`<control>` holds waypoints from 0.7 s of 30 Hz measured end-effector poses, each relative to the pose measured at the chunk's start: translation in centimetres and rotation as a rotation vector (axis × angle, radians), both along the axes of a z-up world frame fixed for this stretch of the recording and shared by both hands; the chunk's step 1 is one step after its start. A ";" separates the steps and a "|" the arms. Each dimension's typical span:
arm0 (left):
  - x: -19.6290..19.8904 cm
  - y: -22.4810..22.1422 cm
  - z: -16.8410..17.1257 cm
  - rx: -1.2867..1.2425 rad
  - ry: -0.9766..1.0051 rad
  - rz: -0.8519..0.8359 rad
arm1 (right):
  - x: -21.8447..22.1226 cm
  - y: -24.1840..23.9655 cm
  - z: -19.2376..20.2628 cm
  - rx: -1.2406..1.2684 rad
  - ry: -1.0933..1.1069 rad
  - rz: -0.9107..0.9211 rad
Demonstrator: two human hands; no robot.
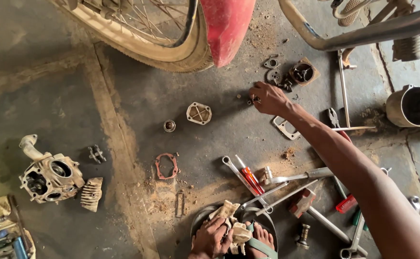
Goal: The person sits on the workshop floor among scattered motorcycle engine components and hand tools. They pick up small metal parts and gaskets one at a time, wipe some parts with a cloth, and place them in a spread-out arrangement on the floor near a cylinder head and crankcase.
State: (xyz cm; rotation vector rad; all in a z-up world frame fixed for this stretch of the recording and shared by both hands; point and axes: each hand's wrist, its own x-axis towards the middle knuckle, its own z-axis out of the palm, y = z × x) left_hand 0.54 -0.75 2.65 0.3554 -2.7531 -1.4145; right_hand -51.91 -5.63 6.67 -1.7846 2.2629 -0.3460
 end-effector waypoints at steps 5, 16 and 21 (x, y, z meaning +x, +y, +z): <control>-1.0 -0.7 2.3 0.009 -0.093 0.006 | 0.6 -0.9 0.3 0.120 0.032 -0.085; -1.2 -1.1 3.0 0.055 0.067 0.041 | 1.0 -0.4 -0.6 -0.092 0.133 0.013; -1.5 -1.3 3.5 0.026 0.104 0.048 | -1.0 0.9 -2.6 -0.139 -0.005 -0.028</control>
